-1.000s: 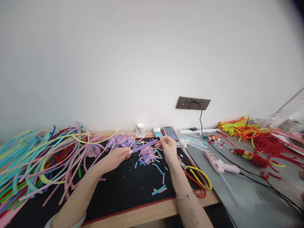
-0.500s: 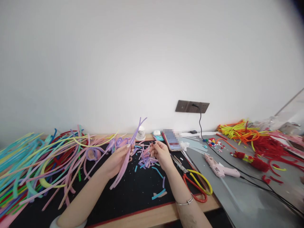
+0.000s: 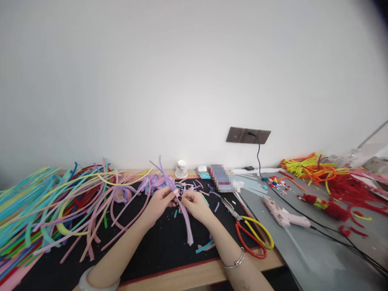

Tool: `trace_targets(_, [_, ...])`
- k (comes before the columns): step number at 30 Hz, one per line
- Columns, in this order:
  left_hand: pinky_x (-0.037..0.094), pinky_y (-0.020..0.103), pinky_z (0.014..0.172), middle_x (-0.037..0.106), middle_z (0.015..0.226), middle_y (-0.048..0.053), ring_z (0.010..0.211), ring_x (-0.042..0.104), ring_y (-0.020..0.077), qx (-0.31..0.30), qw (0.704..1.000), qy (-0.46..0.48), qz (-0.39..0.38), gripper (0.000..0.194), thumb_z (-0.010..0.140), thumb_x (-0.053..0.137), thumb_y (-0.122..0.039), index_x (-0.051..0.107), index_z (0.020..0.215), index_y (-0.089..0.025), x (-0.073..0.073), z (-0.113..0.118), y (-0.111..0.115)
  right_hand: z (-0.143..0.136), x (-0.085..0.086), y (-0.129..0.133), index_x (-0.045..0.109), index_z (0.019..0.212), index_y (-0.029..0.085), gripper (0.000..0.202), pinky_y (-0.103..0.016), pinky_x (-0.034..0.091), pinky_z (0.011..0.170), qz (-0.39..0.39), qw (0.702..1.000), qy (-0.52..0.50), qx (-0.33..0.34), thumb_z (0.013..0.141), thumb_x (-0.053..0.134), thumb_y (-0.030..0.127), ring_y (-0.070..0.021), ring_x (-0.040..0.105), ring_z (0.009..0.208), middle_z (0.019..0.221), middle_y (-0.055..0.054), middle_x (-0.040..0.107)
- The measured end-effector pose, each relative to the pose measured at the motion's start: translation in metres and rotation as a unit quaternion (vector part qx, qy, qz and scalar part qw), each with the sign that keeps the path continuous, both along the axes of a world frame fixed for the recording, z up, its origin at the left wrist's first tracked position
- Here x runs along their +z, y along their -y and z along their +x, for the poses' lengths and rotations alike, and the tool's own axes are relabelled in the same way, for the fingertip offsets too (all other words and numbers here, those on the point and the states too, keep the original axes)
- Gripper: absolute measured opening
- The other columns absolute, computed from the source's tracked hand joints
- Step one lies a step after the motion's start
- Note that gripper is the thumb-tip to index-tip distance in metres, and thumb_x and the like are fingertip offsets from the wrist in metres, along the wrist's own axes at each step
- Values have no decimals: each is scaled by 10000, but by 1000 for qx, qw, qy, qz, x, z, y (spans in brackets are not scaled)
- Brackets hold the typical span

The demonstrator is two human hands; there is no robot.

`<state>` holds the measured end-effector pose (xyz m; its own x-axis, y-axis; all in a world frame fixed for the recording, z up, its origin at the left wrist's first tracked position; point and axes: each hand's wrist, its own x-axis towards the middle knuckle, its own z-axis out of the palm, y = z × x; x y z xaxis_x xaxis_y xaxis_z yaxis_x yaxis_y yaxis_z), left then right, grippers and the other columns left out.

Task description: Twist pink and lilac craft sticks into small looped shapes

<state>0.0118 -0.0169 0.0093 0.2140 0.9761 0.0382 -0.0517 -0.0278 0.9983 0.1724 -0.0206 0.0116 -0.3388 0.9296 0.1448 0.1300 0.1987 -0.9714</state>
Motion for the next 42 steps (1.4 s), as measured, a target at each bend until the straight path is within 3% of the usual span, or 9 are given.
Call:
trace_targets(7, [536, 316, 746, 654, 794, 37, 803, 638, 184, 29, 999, -10, -9, 381, 696, 676, -498, 610, 838, -152, 3, -3, -1, 2, -3, -4, 563, 650, 167, 201, -179, 316, 437, -18, 1000, -14, 17, 762, 616, 325, -78, 456, 405, 483, 30, 581])
trace_targets(12, [485, 284, 546, 641, 668, 20, 563, 599, 155, 41, 987, -150, 50, 345, 798, 560, -495, 612, 862, -160, -3, -7, -1, 11, -4, -10, 510, 638, 178, 206, -172, 265, 356, -34, 999, -15, -34, 797, 543, 305, -56, 358, 320, 433, 72, 481])
trace_targets(15, [462, 294, 578, 606, 599, 5, 543, 550, 146, 52, 927, -294, 228, 290, 877, 490, -407, 629, 774, -175, 0, -11, 2, 19, -3, -15, 514, 637, 169, 211, -173, 235, 345, -31, 998, -12, -62, 805, 528, 296, -50, 331, 318, 428, 73, 456])
trace_targets(18, [473, 365, 819, 679, 906, 72, 875, 602, 204, 84, 840, -340, 414, 226, 912, 465, -294, 660, 941, -183, 6, -13, 4, 23, -1, -15, 545, 650, 154, 209, -176, 252, 367, -23, 999, 16, -33, 791, 575, 307, -55, 366, 352, 439, 64, 461])
trace_targets(22, [421, 400, 936, 667, 1084, 93, 1048, 569, 230, 23, 780, -402, 479, 264, 930, 442, -245, 622, 1117, -193, 8, -14, 0, 25, 8, -8, 546, 596, 146, 264, -177, 286, 406, -25, 997, 63, 44, 787, 613, 316, -55, 402, 388, 452, 43, 498])
trace_targets(27, [444, 304, 732, 668, 861, 69, 818, 614, 196, -56, 819, -440, 364, 334, 965, 304, -261, 621, 895, -178, 5, -14, 0, 30, 17, -6, 644, 724, 111, 273, -171, 269, 376, -76, 994, 21, 69, 768, 659, 380, -47, 392, 363, 493, 13, 579])
trace_targets(35, [339, 265, 590, 478, 580, -34, 560, 475, 145, -16, 922, -310, 230, 323, 935, 327, -339, 473, 681, -203, 13, -18, -1, 44, 15, -14, 656, 1019, 100, 335, -205, 488, 493, -186, 946, -241, 111, 806, 641, 359, -106, 605, 524, 805, -100, 714])
trace_targets(39, [339, 268, 594, 478, 551, -35, 535, 463, 139, 13, 946, -254, 201, 367, 927, 337, -365, 444, 614, -206, 17, -17, 1, 36, 12, -13, 646, 958, 133, 306, -210, 489, 503, -165, 942, -278, 92, 748, 713, 345, -117, 629, 602, 969, -120, 704])
trace_targets(42, [355, 271, 621, 523, 565, -29, 556, 495, 143, -5, 944, -256, 207, 343, 920, 354, -349, 497, 646, -201, 19, -11, 4, 24, 8, -9, 653, 964, 151, 354, -202, 471, 484, -105, 963, -239, 69, 667, 786, 291, -112, 607, 559, 832, -64, 703])
